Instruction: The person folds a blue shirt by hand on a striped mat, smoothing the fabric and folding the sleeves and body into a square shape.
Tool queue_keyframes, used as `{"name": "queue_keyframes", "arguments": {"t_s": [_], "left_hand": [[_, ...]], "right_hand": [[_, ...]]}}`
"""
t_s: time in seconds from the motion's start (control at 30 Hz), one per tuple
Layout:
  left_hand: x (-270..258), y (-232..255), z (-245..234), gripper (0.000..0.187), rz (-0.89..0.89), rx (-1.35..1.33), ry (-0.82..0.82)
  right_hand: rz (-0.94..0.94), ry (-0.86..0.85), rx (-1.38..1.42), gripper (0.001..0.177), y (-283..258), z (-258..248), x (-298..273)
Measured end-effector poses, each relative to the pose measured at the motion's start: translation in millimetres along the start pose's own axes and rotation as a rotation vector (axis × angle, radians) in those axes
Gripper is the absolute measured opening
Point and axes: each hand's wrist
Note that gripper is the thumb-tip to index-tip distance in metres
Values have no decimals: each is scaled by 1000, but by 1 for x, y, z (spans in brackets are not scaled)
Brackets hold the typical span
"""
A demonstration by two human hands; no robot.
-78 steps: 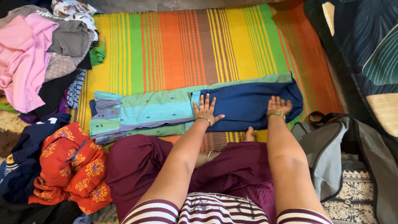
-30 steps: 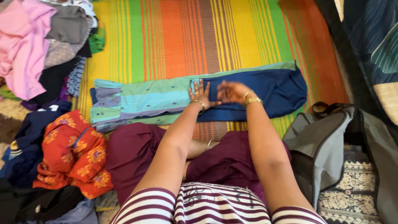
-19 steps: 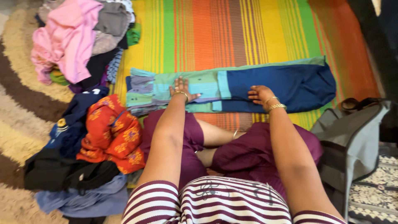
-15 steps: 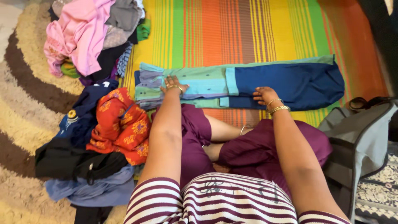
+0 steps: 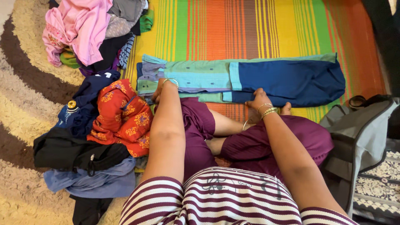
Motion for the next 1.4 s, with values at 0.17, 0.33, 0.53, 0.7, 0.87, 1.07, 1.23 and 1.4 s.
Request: {"name": "queue_keyframes", "arguments": {"t_s": [0.17, 0.33, 0.53, 0.7, 0.87, 1.07, 1.23, 1.4], "left_hand": [[16, 4, -2, 87, -14, -77, -50], [45, 17, -9, 79, 39, -204, -79], [81, 22, -2, 69, 118, -350, -87], [82, 30, 39, 61, 458, -525, 21], [-3, 24, 103, 57, 1322, -195, 122], [-123, -13, 125, 96, 1561, 561, -580], [-114, -18, 128, 31, 1509, 461, -373], [-119, -5, 112, 27, 1415, 54, -27]], "right_hand": [[32, -44, 38, 85, -14, -8, -2], [69, -100, 12, 85, -18, -11, 2], [43, -129, 40, 81, -13, -9, 13], [-2, -78, 50, 64, -15, -7, 23], [119, 19, 489, 45, -18, -5, 42], [355, -249, 1403, 77, -5, 6, 61], [334, -250, 1182, 85, -11, 10, 58], [288, -273, 1217, 99, -15, 16, 57]]}}
Point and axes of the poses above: each hand's wrist, its own x-axis towards the middle knuckle, its own z-axis out of the palm, y = z × x, and after that the axes turned 5 degrees about -y, right-handed
